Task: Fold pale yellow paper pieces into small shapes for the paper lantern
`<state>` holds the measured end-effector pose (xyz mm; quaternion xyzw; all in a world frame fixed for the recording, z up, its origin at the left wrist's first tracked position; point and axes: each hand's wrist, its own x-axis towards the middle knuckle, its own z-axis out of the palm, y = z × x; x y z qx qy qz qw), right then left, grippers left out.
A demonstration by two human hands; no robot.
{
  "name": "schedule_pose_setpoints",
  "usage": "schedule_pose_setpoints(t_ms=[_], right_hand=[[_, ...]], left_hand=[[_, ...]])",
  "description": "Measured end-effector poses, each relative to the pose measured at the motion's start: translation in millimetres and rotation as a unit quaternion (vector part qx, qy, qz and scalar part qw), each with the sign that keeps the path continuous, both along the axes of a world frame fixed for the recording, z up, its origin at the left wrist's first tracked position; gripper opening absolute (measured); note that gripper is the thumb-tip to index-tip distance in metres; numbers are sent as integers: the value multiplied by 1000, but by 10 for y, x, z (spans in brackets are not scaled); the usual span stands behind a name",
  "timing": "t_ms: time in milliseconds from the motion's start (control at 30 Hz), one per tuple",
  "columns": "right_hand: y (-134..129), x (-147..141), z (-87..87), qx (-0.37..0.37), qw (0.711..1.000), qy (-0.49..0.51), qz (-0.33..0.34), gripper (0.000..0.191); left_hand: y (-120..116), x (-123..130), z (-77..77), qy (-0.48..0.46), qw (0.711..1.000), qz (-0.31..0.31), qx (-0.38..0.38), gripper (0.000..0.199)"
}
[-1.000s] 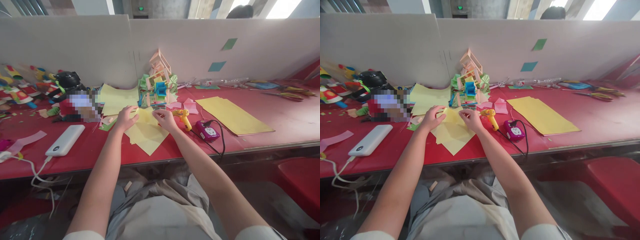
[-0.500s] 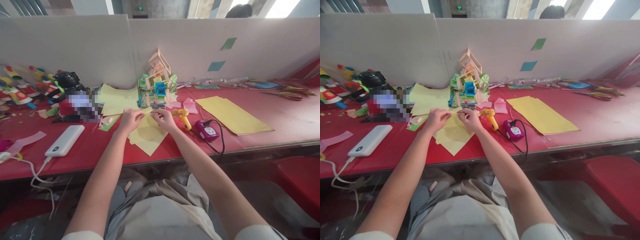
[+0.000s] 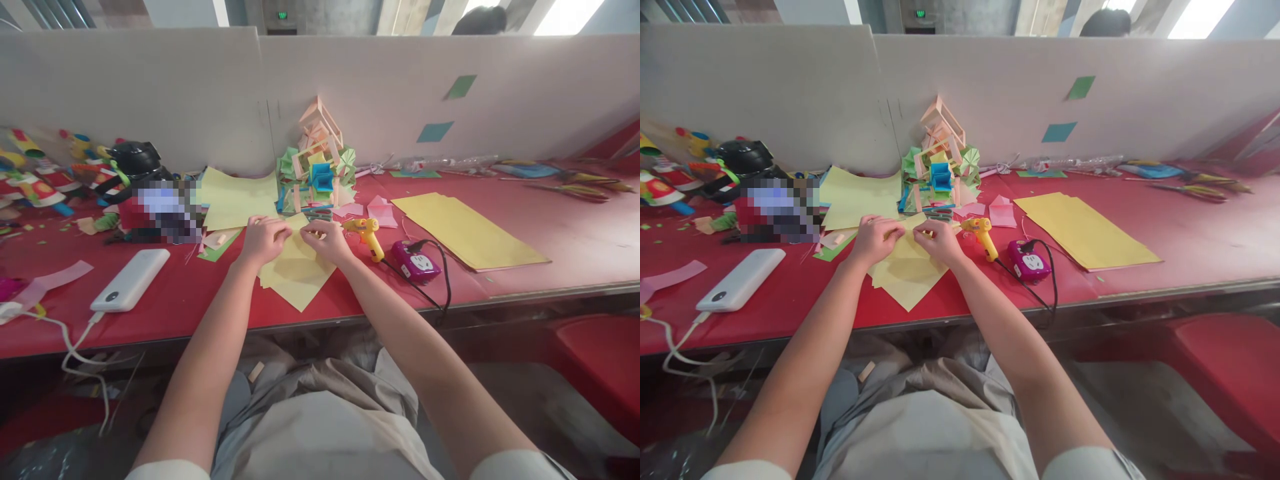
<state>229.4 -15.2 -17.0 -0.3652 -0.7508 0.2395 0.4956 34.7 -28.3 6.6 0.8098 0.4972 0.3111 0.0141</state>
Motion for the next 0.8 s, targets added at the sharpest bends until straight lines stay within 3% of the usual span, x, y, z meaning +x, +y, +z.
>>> schedule_pose_setpoints(t_ms=[333, 500, 700, 800], right_hand=[[24, 40, 11, -12, 998, 24, -57, 13], [61, 96, 8, -36, 992, 75, -98, 15], [42, 19, 3, -110, 990, 84, -12, 39], [45, 0, -2, -145, 985, 87, 33, 40]], left_hand=[[31, -175, 39, -32, 998, 56, -10, 20], [60, -327, 57, -145, 983, 112, -8, 23], [87, -215, 46, -288, 952, 69, -75, 27], [97, -120, 10, -329, 934, 33, -137, 25]])
